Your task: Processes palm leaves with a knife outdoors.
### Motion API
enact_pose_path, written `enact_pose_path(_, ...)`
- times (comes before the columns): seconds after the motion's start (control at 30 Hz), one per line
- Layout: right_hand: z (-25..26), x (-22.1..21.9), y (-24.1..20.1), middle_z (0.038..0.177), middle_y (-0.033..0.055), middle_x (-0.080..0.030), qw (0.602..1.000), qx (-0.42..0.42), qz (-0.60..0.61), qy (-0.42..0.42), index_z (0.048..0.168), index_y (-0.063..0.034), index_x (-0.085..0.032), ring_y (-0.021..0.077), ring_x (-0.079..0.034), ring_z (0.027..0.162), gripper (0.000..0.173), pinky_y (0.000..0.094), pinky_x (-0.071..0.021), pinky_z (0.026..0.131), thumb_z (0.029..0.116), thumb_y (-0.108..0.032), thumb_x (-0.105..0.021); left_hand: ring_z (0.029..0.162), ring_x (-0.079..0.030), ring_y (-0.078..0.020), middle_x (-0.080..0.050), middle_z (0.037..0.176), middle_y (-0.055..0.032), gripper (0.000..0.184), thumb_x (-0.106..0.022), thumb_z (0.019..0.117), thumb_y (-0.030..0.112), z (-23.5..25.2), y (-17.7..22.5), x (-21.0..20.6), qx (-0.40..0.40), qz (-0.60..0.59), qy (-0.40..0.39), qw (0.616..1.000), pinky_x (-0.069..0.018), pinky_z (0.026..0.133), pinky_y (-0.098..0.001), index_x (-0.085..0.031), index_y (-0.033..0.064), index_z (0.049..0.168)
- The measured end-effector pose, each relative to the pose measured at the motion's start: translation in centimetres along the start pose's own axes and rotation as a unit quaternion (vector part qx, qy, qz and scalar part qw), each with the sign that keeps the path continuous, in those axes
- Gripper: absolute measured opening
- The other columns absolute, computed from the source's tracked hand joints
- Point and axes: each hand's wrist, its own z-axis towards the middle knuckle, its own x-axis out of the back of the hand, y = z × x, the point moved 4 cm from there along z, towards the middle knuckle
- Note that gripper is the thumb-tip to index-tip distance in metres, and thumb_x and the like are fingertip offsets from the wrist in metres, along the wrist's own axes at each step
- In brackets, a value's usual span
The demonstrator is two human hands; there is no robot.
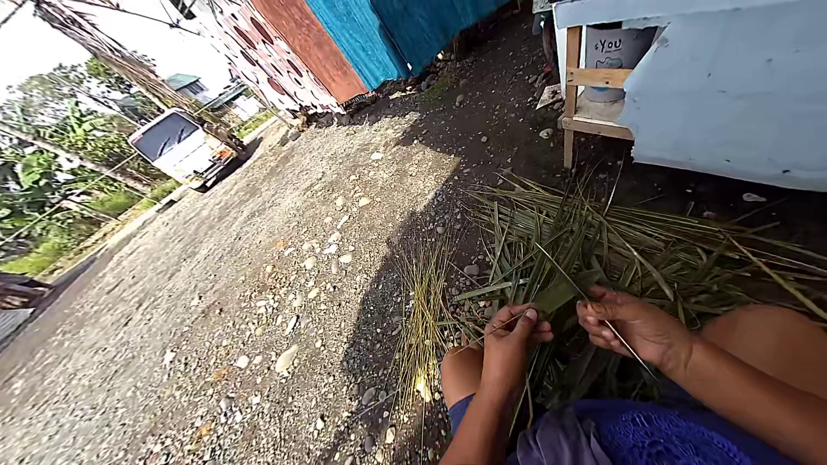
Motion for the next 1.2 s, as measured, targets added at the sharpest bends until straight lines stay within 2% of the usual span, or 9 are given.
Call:
enact_pose_path(0.2,-1.3,0.7,-1.2,0.071,-0.0035,-0.058,0.999,0.034,-0.028,0.002,0.103,-0.0189,-0.066,0.0022,-0.051,0.051,0.017,0.0169,-0.0439,0.045,0.0869,-0.015,-0.072,0.071,-0.074,-0.0156,-0.075,0.083,-0.0087,0.005,-0.065,0.0958,-0.003,-1.3,1.4,-0.1,-0.136,0.136,-0.013,0.981,-0.0642,0.071,-0.0312,-0.069,-0.0039,0.098)
enact_pose_path(0.4,-2.4,-2.2,-0.7,0.080,-0.0033,-0.059,0.986,0.002,-0.165,-0.005,0.142,-0.0157,-0.036,0.0021,-0.049,0.051,0.070,0.0162,-0.0415,0.046,0.0835,-0.014,-0.074,0.073,-0.074,-0.0138,-0.075,0.087,-0.0082,0.005,-0.065,0.0943,-0.003,-1.4,0.3,-1.5,-0.279,0.237,-0.051,0.929,-0.0644,0.071,-0.0300,-0.069,-0.0037,0.095)
enact_pose_path(0.57,-2.9,-2.9,-0.7,0.079,-0.0033,-0.059,0.975,0.001,-0.223,-0.002,0.153,-0.0130,-0.025,0.0029,-0.050,0.052,0.092,0.0164,-0.0412,0.046,0.0796,-0.015,-0.080,0.082,-0.071,-0.0092,-0.073,0.089,-0.0070,0.008,-0.064,0.0924,0.002,-2.3,0.9,-2.4,-0.395,0.363,-0.049,0.843,-0.0608,0.078,-0.0243,-0.070,-0.0004,0.088)
enact_pose_path(0.73,-2.0,-0.6,-1.0,0.076,-0.0029,-0.059,0.972,-0.002,-0.231,0.028,0.162,-0.0093,-0.005,0.0033,-0.051,0.051,0.112,0.0170,-0.0416,0.046,0.0776,-0.012,-0.078,0.093,-0.074,-0.0141,-0.075,0.098,-0.0130,0.010,-0.063,0.0927,0.001,-3.1,0.8,-2.6,-0.413,0.429,-0.061,0.801,-0.0597,0.087,-0.0246,-0.071,-0.0019,0.088)
enact_pose_path(0.9,-0.4,4.6,-1.4,0.078,0.0046,-0.056,0.946,-0.005,-0.285,0.156,0.165,-0.0209,-0.019,0.0079,-0.046,0.049,0.091,0.0224,-0.0394,0.045,0.0919,-0.007,-0.071,0.095,-0.074,-0.0155,-0.076,0.100,-0.0125,0.011,-0.063,0.0933,0.003,-3.8,0.0,-2.7,-0.425,0.472,-0.079,0.768,-0.0590,0.088,-0.0253,-0.073,0.0001,0.089)
enact_pose_path(1.03,0.3,6.2,-0.6,0.091,0.0085,-0.062,0.900,-0.006,-0.392,0.191,0.152,-0.0126,-0.049,0.0076,-0.045,0.059,0.062,0.0237,-0.0377,0.052,0.0950,-0.010,-0.072,0.094,-0.075,-0.0187,-0.076,0.098,-0.0127,0.010,-0.064,0.0916,0.002,-3.9,-1.8,-3.0,-0.407,0.498,-0.107,0.758,-0.0597,0.088,-0.0287,-0.074,0.0001,0.089)
enact_pose_path(1.07,0.4,6.2,-0.4,0.097,0.0105,-0.064,0.889,0.004,-0.416,0.190,0.151,-0.0115,-0.050,0.0080,-0.048,0.063,0.060,0.0244,-0.0399,0.055,0.0949,-0.011,-0.073,0.095,-0.075,-0.0193,-0.076,0.098,-0.0129,0.010,-0.064,0.0921,0.002,-3.8,-2.0,-3.2,-0.404,0.503,-0.113,0.756,-0.0599,0.088,-0.0294,-0.073,0.0001,0.089)
enact_pose_path(1.17,0.7,6.2,-0.2,0.134,0.0199,-0.062,0.878,-0.002,-0.441,0.184,0.155,-0.0083,-0.045,0.0193,-0.065,0.097,0.062,0.0357,-0.0533,0.086,0.0980,-0.013,-0.069,0.094,-0.075,-0.0209,-0.076,0.097,-0.0138,0.011,-0.063,0.0928,0.003,-3.8,-2.4,-3.4,-0.403,0.515,-0.125,0.746,-0.0605,0.087,-0.0309,-0.073,0.0006,0.088)
enact_pose_path(1.2,0.6,6.0,-0.2,0.125,0.0170,-0.064,0.888,-0.010,-0.414,0.201,0.155,-0.0094,-0.044,0.0152,-0.060,0.084,0.061,0.0317,-0.0499,0.074,0.0996,-0.014,-0.068,0.094,-0.075,-0.0210,-0.076,0.098,-0.0138,0.011,-0.063,0.0930,0.003,-3.7,-2.4,-3.4,-0.402,0.518,-0.125,0.745,-0.0605,0.087,-0.0310,-0.073,0.0008,0.088)
